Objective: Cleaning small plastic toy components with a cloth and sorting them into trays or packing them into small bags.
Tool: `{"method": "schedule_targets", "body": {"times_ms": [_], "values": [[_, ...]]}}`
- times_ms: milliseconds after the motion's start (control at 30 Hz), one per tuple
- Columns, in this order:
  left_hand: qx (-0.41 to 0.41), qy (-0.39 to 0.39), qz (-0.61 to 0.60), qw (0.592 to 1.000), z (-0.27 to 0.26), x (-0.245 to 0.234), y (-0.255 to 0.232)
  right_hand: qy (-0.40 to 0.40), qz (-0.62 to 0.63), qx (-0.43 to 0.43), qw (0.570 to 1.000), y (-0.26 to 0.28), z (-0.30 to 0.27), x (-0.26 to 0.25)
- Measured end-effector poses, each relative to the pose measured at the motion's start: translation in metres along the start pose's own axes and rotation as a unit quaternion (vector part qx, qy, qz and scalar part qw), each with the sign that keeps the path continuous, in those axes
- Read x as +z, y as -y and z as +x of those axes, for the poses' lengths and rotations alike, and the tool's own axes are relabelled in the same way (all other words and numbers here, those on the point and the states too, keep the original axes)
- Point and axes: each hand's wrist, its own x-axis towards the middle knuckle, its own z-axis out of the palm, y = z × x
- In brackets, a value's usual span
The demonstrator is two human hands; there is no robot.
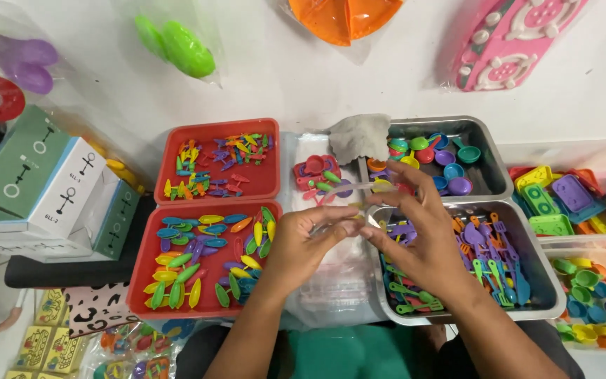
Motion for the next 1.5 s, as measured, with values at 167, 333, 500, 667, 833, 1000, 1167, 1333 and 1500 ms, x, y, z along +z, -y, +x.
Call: {"method": "schedule_targets", "body": {"times_ms": [167,333,500,667,833,1000,1167,1333,1500], "values": [[0.002,0.001,0.033,0.999,0.001,-0.001,0.000,0.022,0.146,0.078,0.986,-0.016,-0.003,0.003],[-0.007,-0.039,0.010,0.999,0.005,-0.019,-0.005,0.150,0.275,0.220,0.924,-0.038,-0.016,0.014],[-0.024,-0.107,-0.008,0.994,0.010,-0.051,0.000,0.444,0.235,0.270,0.821,-0.025,-0.010,0.005],[-0.021,-0.108,-0.044,0.993,0.009,-0.065,0.008,0.249,-0.067,0.160,0.953,-0.027,0.025,0.004],[-0.042,-0.055,-0.010,0.998,0.007,-0.058,0.007,0.258,-0.243,0.043,0.934,-0.095,0.073,0.041],[-0.055,-0.019,0.027,0.998,0.003,-0.052,0.001,0.339,-0.302,0.080,0.887,-0.137,0.101,0.083],[-0.045,-0.005,0.029,0.999,0.004,-0.058,0.001,0.399,-0.285,-0.013,0.871,-0.166,0.112,0.095],[-0.045,-0.016,0.033,0.998,0.005,-0.063,-0.002,0.378,-0.232,-0.014,0.896,-0.145,0.116,0.084],[-0.054,-0.013,0.053,0.997,0.002,-0.062,-0.006,0.354,-0.209,0.015,0.912,-0.159,0.109,0.080]]}}
